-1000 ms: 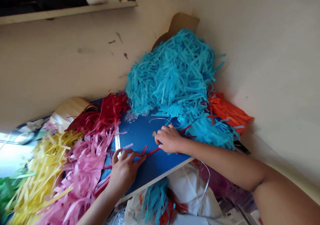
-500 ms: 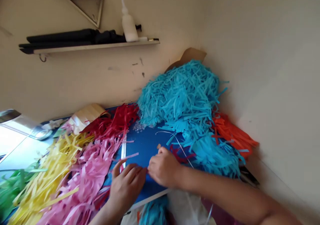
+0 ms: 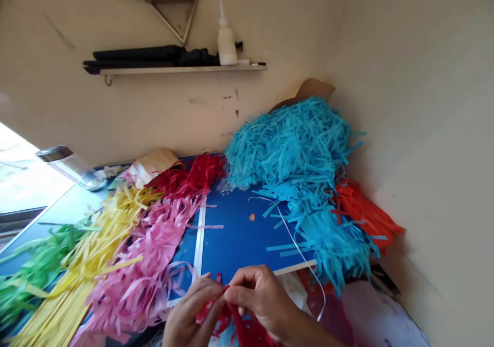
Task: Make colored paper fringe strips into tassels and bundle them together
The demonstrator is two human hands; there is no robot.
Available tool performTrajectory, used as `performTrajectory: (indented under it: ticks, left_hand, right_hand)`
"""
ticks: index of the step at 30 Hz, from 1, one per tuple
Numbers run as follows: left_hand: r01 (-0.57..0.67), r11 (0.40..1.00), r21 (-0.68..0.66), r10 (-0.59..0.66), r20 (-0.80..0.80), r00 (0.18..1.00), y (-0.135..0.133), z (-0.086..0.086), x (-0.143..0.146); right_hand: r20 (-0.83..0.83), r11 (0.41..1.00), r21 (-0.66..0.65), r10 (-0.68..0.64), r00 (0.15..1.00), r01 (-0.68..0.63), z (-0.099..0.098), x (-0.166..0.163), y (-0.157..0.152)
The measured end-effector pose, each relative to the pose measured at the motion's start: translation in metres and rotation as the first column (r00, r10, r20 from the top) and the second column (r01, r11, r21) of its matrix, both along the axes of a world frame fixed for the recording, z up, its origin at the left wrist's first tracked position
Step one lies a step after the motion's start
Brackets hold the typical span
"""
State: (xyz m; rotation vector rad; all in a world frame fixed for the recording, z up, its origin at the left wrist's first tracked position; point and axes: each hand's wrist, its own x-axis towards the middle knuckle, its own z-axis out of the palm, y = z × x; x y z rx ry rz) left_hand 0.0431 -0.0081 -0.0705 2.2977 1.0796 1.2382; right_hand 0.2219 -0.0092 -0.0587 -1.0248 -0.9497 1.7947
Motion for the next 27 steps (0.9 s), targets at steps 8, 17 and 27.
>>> performTrajectory:
  ticks: [8,17,27]
  left_hand:
    - [0.024,0.977,-0.21,0.019,0.2,0.98,-0.009,-0.011,0.006]
    - [-0.005,0.997,-0.082,0.016,0.125,0.992,-0.003,-0.023,-0.002]
    - [0.069,0.906,-0.417,0.105,0.382,0.918,0.005,-0.023,-0.017]
  right_hand:
    - [-0.092,0.985,-0.059,-0.165,0.982,0.16,-0.011,-0.01,-0.006]
    - [0.105,0.933,0.28,-0.264,0.959,0.227,-0.015,-0.021,0.0]
    - [-0.079,0.994,-0.038,-0.103,0.992,0.1,0.005,-0.036,0.035]
